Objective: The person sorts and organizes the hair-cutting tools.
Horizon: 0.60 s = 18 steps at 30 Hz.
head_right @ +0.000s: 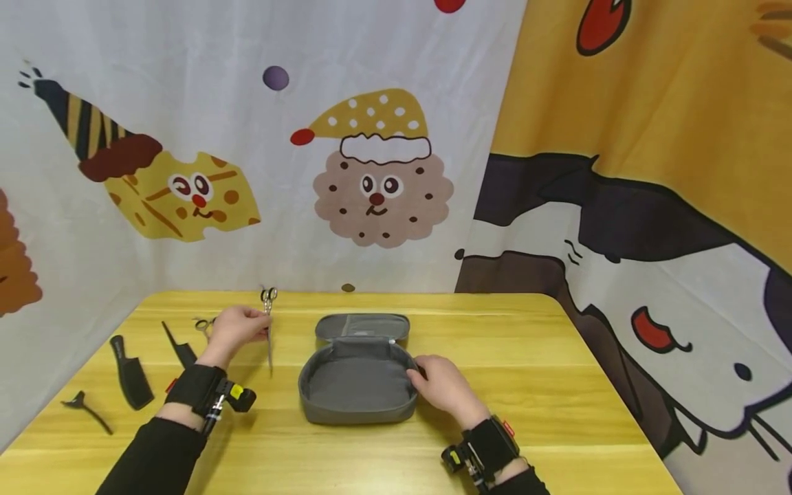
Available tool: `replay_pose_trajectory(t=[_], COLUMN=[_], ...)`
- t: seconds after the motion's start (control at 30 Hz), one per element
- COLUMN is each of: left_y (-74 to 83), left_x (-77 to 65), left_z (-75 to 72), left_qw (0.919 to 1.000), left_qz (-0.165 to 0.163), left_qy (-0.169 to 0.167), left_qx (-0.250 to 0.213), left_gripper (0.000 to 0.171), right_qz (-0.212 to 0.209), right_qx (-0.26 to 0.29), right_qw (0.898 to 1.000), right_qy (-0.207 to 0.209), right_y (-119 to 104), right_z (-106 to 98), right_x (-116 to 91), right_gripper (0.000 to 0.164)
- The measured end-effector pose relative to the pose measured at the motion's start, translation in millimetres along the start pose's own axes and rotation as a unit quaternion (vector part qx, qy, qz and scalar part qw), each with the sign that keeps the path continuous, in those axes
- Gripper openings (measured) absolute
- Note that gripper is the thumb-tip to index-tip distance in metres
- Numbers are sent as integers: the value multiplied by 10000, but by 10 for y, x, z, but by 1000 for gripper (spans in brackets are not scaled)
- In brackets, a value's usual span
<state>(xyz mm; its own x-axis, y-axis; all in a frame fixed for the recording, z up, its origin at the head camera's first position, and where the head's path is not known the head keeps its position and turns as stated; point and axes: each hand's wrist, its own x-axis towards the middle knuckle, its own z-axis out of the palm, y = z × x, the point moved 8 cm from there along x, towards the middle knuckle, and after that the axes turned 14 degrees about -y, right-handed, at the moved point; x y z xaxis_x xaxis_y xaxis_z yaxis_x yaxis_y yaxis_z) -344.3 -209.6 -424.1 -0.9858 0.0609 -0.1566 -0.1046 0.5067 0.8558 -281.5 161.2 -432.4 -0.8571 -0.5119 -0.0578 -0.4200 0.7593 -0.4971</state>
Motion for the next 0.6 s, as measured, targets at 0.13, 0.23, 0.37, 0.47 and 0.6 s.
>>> replay_pose_trajectory(t=[0.13,0.23,0.37,0.47,0.6], left_y=[63,187,430,560,741], left_x=[-36,-111,-250,-317,-416], left_z=[71,132,226,314,421], left_qw=[9949,9870,9778,9715,9664], left_qz=[530,833,1017,1174,1485], left_qy=[144,199,341,413,601], left_qx=[-851,-1359,-1799,-2015,-2011], left_gripper=[35,35,28,24,19], right_qz=[66,-44,-360,-707,-1365], right_qx=[114,165,130,226,427], right_qw=[9982,9939,9863,9800,9683], right_qy=[577,1089,1605,1848,2048], right_y=[-35,-115,-286,-436,-518], right_z=[-69,-148,-244,-292,-232], right_x=[-15,-44,-73,-77,-24], right_gripper=[22,29,31,33,36])
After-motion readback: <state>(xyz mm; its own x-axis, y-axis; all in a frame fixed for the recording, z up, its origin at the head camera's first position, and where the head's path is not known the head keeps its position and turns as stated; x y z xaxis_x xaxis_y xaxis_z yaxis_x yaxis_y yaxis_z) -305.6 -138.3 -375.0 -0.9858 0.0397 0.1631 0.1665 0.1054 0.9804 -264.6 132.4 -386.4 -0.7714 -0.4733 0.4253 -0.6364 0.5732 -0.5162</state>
